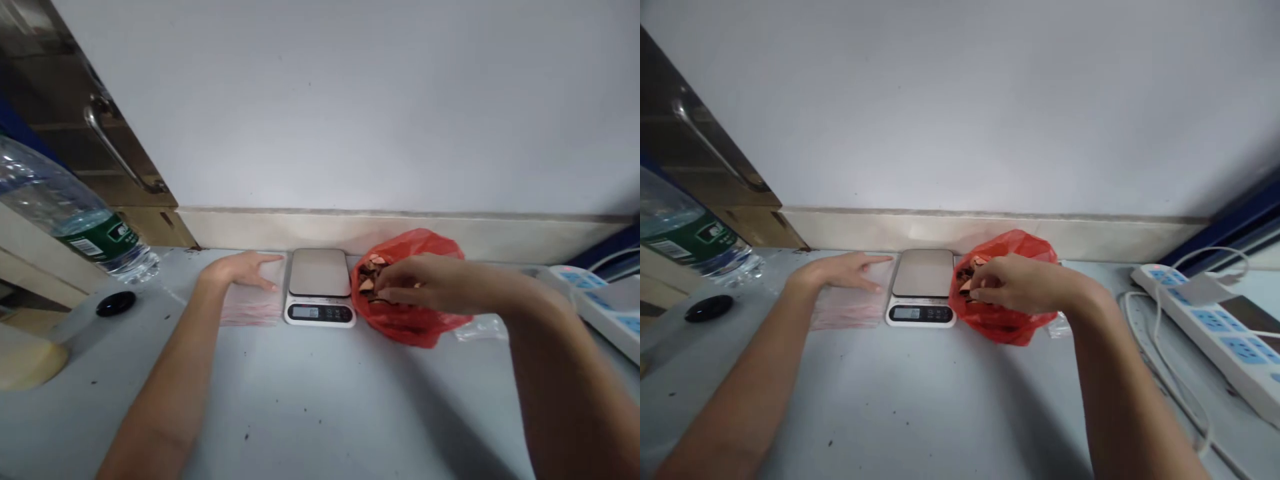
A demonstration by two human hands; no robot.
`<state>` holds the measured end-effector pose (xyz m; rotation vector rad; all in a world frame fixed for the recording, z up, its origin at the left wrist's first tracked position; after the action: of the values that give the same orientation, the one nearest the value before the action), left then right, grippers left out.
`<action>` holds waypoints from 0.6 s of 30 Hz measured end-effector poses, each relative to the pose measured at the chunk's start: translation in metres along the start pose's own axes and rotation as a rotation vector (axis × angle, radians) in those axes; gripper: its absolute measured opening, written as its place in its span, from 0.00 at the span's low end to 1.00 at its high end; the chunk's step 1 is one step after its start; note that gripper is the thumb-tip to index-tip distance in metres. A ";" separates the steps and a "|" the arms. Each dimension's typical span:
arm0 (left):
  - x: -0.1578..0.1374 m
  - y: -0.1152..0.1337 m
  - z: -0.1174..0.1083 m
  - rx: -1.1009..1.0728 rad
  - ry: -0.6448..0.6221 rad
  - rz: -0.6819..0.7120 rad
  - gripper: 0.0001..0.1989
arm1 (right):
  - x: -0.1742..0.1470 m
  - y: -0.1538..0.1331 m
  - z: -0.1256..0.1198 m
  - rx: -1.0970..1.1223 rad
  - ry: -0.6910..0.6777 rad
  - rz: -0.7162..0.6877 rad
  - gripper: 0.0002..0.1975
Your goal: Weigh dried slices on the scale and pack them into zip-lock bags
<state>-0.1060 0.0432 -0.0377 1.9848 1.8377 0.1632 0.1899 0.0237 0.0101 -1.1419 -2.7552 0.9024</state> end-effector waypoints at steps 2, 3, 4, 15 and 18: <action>-0.003 0.015 -0.006 0.082 -0.035 -0.053 0.34 | -0.005 0.018 -0.004 0.011 0.014 0.022 0.13; -0.005 0.029 -0.011 0.108 -0.019 -0.052 0.32 | -0.006 0.023 -0.007 0.010 0.047 0.027 0.12; -0.008 0.046 -0.016 0.132 0.025 -0.041 0.30 | -0.008 0.026 -0.010 0.006 0.093 0.025 0.12; -0.028 0.203 0.025 0.007 -0.085 0.473 0.14 | -0.084 0.088 -0.078 -0.003 0.706 0.467 0.08; -0.023 0.210 0.033 0.031 -0.085 0.508 0.12 | -0.101 0.138 -0.070 0.049 0.734 0.610 0.09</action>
<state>0.0968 0.0070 0.0179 2.4026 1.2597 0.1962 0.3688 0.0705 0.0156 -1.8733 -1.8158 0.4152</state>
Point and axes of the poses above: each hand's wrist, its own x-axis towards the middle knuckle, its own z-axis out of the palm, y = z × x, the point moved 6 cm from there along x, towards the middle knuckle, and after that the axes turned 5 degrees about -z, right-handed, at the moved point
